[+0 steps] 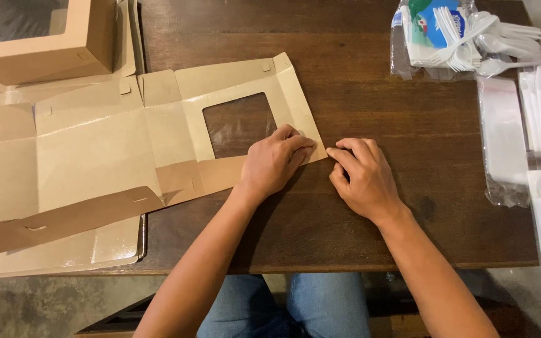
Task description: The person assembles a flat-packed cardboard box with a clear window by folding along creases and tucking tabs into slots. They work on a wooden table, handling one box at a time and completing the assembly by securing the side flaps.
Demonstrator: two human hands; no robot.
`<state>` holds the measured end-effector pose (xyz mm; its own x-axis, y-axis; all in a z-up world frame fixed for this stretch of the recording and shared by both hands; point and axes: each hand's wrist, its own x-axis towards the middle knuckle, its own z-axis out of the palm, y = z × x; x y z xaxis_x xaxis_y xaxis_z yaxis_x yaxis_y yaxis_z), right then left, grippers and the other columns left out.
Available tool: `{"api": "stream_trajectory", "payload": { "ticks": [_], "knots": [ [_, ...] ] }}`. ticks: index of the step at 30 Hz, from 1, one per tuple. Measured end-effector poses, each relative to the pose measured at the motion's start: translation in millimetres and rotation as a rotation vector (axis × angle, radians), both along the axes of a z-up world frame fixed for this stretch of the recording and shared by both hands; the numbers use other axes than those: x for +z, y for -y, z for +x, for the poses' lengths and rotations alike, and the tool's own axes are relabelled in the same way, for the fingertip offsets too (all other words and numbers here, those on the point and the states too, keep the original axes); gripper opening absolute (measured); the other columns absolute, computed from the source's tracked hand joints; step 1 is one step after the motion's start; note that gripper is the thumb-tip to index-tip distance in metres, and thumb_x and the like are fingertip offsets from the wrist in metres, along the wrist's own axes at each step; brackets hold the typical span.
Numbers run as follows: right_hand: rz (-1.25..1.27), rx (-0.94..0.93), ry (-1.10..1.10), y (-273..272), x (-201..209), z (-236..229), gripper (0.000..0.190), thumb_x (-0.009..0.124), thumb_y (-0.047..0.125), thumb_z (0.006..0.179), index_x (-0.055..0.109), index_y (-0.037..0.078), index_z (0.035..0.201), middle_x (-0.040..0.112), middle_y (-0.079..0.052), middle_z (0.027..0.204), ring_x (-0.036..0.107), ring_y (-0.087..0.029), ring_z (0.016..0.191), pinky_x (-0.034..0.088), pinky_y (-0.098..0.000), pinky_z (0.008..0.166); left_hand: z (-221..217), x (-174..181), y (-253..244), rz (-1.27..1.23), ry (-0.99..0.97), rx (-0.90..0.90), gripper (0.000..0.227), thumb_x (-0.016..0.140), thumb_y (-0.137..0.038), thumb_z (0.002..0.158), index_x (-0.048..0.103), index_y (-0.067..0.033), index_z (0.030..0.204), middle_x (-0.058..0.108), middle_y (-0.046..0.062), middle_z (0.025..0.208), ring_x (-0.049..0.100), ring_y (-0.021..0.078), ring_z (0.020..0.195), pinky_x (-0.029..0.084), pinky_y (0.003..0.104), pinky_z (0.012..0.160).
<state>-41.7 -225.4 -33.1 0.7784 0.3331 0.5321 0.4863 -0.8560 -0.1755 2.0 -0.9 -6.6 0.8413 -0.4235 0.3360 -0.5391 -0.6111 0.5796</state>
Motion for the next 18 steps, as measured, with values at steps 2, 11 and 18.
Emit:
{"api": "stream_trajectory", "payload": {
  "ticks": [2,11,18],
  "knots": [
    [-0.002,-0.007,-0.011,-2,3,0,0.033,0.061,0.012,0.091,0.074,0.013,0.121,0.062,-0.006,0.112,0.061,-0.027,0.11,0.053,-0.0409,0.089,1,-7,2,0.002,0.002,0.008,0.014,0.069,-0.025,0.094,0.074,-0.0254,0.107,0.064,0.002,0.098,0.073,0.0358,0.083,0.06,0.046,0.07],
    [0.08,-0.03,-0.107,-9,18,-3,0.038,0.066,0.023,0.098,0.067,0.008,0.134,0.065,-0.009,0.111,0.062,-0.031,0.109,0.05,-0.0433,0.088,-2,-32,38,-0.051,-0.076,0.106,0.018,0.063,-0.026,0.097,0.065,-0.0259,0.115,0.06,0.002,0.101,0.073,0.0363,0.082,0.061,0.046,0.066],
    [0.339,-0.041,-0.185,-2,22,-3,0.05,0.076,0.007,0.089,0.064,0.006,0.138,0.068,-0.011,0.101,0.064,-0.032,0.097,0.051,-0.0461,0.087,8,4,43,-0.223,-0.109,-0.018,0.048,0.063,-0.012,0.093,0.049,-0.0066,0.139,0.053,0.019,0.112,0.068,0.0521,0.093,0.06,0.056,0.072]
  ]
}}
